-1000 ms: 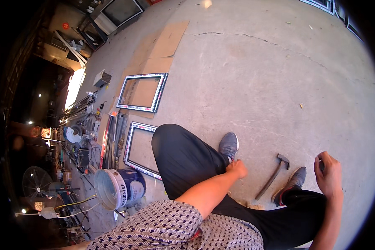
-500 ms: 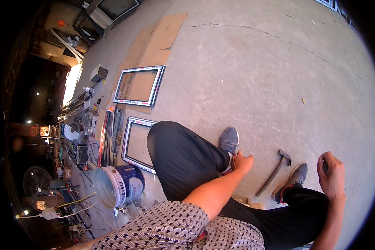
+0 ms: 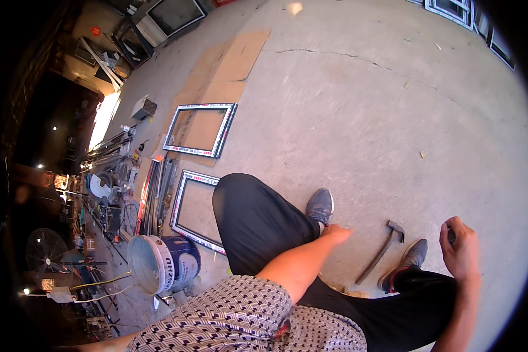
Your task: The person assembles a window frame by joining metal profiles. They use a hammer and a chisel to secure the corners of the frame, which is placed on the floor. The person works on multiple frames, moving them aside after assembly.
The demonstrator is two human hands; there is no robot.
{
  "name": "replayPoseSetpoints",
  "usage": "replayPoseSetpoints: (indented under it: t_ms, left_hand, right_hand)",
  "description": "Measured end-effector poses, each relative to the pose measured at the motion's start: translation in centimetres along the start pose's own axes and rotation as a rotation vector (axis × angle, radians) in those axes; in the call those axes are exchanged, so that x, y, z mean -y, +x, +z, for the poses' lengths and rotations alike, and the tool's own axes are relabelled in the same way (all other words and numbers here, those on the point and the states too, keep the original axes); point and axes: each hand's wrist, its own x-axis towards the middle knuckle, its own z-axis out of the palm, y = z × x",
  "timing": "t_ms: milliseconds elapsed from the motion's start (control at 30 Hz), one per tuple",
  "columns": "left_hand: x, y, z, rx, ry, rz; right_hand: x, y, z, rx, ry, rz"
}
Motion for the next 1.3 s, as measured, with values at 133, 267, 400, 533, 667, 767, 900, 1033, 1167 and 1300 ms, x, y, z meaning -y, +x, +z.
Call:
replayPoseSetpoints:
  t_ms: [133, 267, 400, 533, 667, 767, 900, 1033, 1167, 1300]
  left_hand:
    - [1.3, 0.5, 0.3, 0.062, 0.088, 0.050]
    - [1.8, -1.0, 0.1, 0.078, 0.306, 0.132]
    - [-3.1, -9.5, -1.6, 0.177, 0.444, 0.321]
    - [-4.9, -12.9, -1.6, -0.024, 0.253, 0.724]
    - [-8.2, -17.9, -5.1, -0.215, -0.003, 1.135]
    - [-8.5, -22.8, -10.6, -0.363, -0.208, 1.386]
    - [-5.8, -26.6, -19.4, -0.741, -0.380, 1.602]
    - [-0.1, -24.3, -26.4, -0.917, -0.794, 1.328]
    - [9.4, -13.5, -29.5, -1.030, -0.866, 0.756]
    - [22.8, -4.3, -25.8, -0.937, -0.393, 0.184]
  right_hand:
    - [0.3, 0.0, -0.2, 0.007, 0.011, 0.013]
    - [0.7, 0.1, 0.0, 0.030, 0.042, 0.026]
    - [0.3, -0.4, -0.9, 0.011, -0.017, 0.014]
    - [1.1, -0.1, -0.3, 0.033, -0.022, 0.025]
    - [0.6, -0.3, -0.4, 0.050, -0.037, 0.062]
    - [-0.1, -0.6, -0.3, 0.048, -0.030, 0.091]
    - [-0.9, -0.9, -0.4, 0.051, -0.054, 0.135]
    - [-3.4, -1.5, -1.9, 0.042, -0.095, 0.192]
    - [-6.4, -1.9, -2.0, 0.071, -0.026, 0.286]
    - [-9.5, -2.8, -2.7, 0.107, 0.012, 0.378]
